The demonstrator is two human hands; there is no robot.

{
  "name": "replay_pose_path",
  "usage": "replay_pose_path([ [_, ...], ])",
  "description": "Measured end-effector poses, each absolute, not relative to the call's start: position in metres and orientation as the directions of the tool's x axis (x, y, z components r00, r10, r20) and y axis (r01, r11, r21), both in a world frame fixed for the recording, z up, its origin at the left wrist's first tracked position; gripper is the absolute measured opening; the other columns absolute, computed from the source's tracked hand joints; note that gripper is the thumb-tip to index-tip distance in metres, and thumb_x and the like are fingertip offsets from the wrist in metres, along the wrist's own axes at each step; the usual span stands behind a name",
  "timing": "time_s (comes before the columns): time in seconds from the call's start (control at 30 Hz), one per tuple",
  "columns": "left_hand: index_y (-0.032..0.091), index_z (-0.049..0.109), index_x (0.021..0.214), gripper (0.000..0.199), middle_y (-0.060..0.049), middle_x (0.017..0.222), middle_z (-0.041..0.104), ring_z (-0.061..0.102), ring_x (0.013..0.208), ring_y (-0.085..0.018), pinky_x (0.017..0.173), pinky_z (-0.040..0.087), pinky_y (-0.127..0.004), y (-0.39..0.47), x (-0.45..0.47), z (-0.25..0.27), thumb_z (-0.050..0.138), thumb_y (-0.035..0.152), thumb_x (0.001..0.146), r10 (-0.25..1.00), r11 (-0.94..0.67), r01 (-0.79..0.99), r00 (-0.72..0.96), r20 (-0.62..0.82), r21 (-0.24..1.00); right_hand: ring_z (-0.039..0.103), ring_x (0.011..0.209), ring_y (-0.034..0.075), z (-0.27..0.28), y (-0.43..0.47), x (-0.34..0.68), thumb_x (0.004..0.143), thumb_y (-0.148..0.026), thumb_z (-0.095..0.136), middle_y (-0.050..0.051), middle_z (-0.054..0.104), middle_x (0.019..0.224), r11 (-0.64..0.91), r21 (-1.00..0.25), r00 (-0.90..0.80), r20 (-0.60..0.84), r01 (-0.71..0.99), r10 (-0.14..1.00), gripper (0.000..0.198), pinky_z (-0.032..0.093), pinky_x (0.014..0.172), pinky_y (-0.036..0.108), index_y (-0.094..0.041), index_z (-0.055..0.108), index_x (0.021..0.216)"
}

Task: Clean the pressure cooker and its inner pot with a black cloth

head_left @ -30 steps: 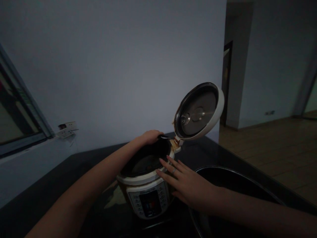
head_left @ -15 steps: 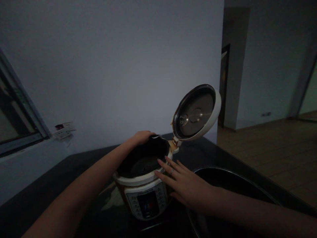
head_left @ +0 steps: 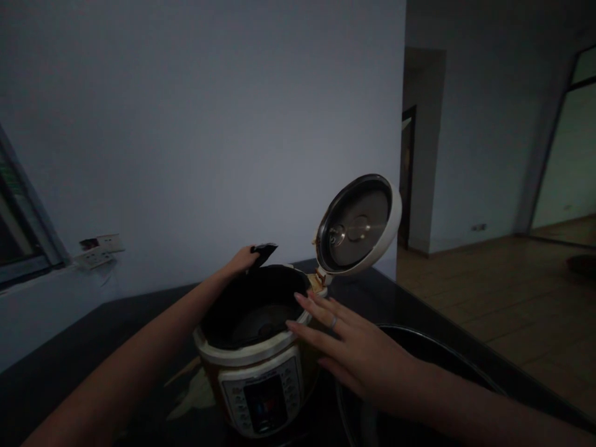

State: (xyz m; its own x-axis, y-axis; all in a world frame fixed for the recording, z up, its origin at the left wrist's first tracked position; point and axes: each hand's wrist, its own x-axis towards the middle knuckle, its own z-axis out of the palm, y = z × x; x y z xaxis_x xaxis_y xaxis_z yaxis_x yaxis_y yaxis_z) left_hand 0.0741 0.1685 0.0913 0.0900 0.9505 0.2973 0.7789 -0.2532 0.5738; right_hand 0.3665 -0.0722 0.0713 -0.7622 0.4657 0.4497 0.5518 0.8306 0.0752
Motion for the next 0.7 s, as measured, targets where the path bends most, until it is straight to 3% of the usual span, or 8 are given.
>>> replay_pose_path([
  [0.13,0.012,0.068,0.086,0.026,-0.007,0.074,0.071,0.066,0.069,-0.020,0.059,0.050,-0.027,0.164,0.112,0.099,0.048,0.024,0.075,0.936,-0.302,0.633,0.057,0.346,0.713,0.033,0.143,0.022,0.103,-0.073,0.398,0.090,-0.005,0.046,0.013,0.040,0.152,0.735,0.227,-0.565,0.787,0.639,0.248,0.054,0.040,0.113,0.044,-0.019,0.043,0.143],
  [0.23,0.011,0.067,0.097,0.030,-0.008,0.082,0.072,0.068,0.074,-0.020,0.062,0.052,-0.027,0.163,0.145,0.107,0.047,0.024,0.078,0.921,-0.340,0.534,0.025,0.388,0.774,0.039,0.138,0.023,0.124,-0.056,0.423,0.091,-0.012,0.051,0.010,0.044,0.147,0.592,0.206,-0.360,0.920,0.779,0.153,0.051,0.037,0.114,0.048,-0.025,0.045,0.140],
  [0.37,0.012,0.067,0.096,0.028,-0.008,0.081,0.071,0.068,0.078,-0.020,0.065,0.052,-0.027,0.163,0.188,0.118,0.046,0.021,0.081,0.904,-0.354,0.501,-0.032,0.426,0.790,0.027,0.144,0.030,0.132,-0.011,0.447,0.092,-0.036,0.054,0.011,0.030,0.155,0.479,-0.051,-0.084,0.963,0.876,0.256,0.060,0.029,0.115,0.058,-0.028,0.033,0.148],
  [0.47,0.013,0.069,0.095,0.027,-0.007,0.073,0.070,0.067,0.069,-0.020,0.062,0.051,-0.027,0.159,0.217,0.120,0.046,0.021,0.083,0.905,-0.344,0.533,-0.030,0.424,0.773,0.020,0.147,0.033,0.132,0.019,0.455,0.090,-0.050,0.052,0.014,0.022,0.157,0.477,-0.192,0.013,0.935,0.858,0.354,0.072,0.026,0.114,0.061,-0.026,0.023,0.151],
  [0.57,0.015,0.071,0.096,0.027,-0.007,0.075,0.072,0.068,0.071,-0.020,0.067,0.052,-0.027,0.148,0.244,0.114,0.047,0.020,0.085,0.905,-0.380,0.562,0.059,0.422,0.735,0.013,0.149,0.034,0.134,0.032,0.457,0.086,-0.050,0.055,0.016,0.017,0.159,0.486,-0.285,0.041,0.891,0.826,0.452,0.082,0.024,0.115,0.062,-0.023,0.016,0.153],
  [0.7,0.017,0.073,0.097,0.025,-0.009,0.095,0.076,0.070,0.090,-0.023,0.080,0.052,-0.031,0.128,0.268,0.096,0.051,0.020,0.085,0.866,-0.488,0.569,0.221,0.448,0.662,0.014,0.149,0.034,0.137,0.030,0.455,0.083,-0.040,0.056,0.017,0.015,0.160,0.542,-0.451,0.082,0.816,0.709,0.572,0.088,0.025,0.118,0.058,-0.017,0.010,0.155],
])
